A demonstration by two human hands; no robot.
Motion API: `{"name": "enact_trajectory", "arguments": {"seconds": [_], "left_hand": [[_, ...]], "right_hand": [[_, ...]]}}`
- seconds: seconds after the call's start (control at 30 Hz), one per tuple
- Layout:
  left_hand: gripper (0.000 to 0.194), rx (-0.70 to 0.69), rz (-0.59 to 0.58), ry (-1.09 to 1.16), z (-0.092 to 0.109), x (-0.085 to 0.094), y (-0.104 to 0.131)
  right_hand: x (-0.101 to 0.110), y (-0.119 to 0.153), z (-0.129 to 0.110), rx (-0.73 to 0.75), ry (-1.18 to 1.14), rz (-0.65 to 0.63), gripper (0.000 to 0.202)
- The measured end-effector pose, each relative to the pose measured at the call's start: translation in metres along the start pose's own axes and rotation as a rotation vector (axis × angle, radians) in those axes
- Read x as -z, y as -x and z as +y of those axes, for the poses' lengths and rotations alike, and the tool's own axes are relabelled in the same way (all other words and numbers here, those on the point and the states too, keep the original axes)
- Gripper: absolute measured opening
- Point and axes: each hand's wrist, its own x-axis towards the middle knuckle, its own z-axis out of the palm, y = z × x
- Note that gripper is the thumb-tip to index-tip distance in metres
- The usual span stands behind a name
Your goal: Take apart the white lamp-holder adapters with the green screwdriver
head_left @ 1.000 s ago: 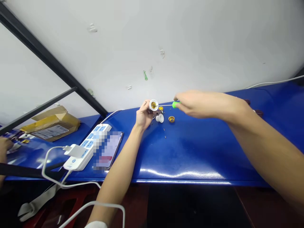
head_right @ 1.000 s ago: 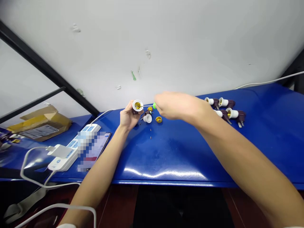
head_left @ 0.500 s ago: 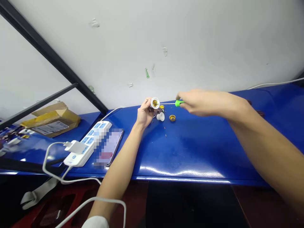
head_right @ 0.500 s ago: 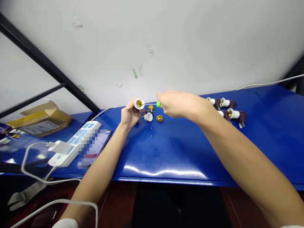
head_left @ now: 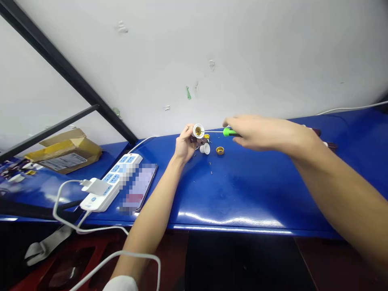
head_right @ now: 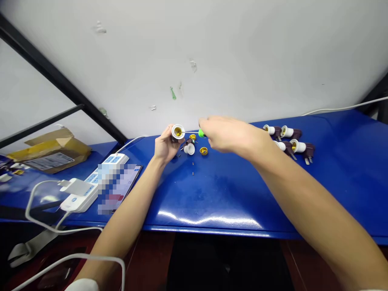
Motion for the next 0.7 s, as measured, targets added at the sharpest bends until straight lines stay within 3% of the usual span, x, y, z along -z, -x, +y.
{"name": "enact_trajectory", "arguments": {"seconds": [0.17,0.37,0.53,0.7], "left_hand": [[0.024,-0.023,0.028,0.013,0.0,-0.001,0.0],[0.019,-0.006,0.003,0.001,-0.002,-0.001,-0.001],[0.02,0.002,0.004,-0.002,-0.005,-0.001,-0.001],[0.021,0.007,0.011,-0.043,-0.003,-0.002,0.0]], "right_hand": [[0.004,0.002,-0.006,-0.029,0.028,-0.084,0.02],[0.001,0.002,-0.004,-0.018,-0.004,0.002,0.026],[0.003,0.002,-0.008,-0.076,0.024,-0.041,0.021],[0.0,0.005,0.004,-0.075,-0.006,0.047,0.016]]}}
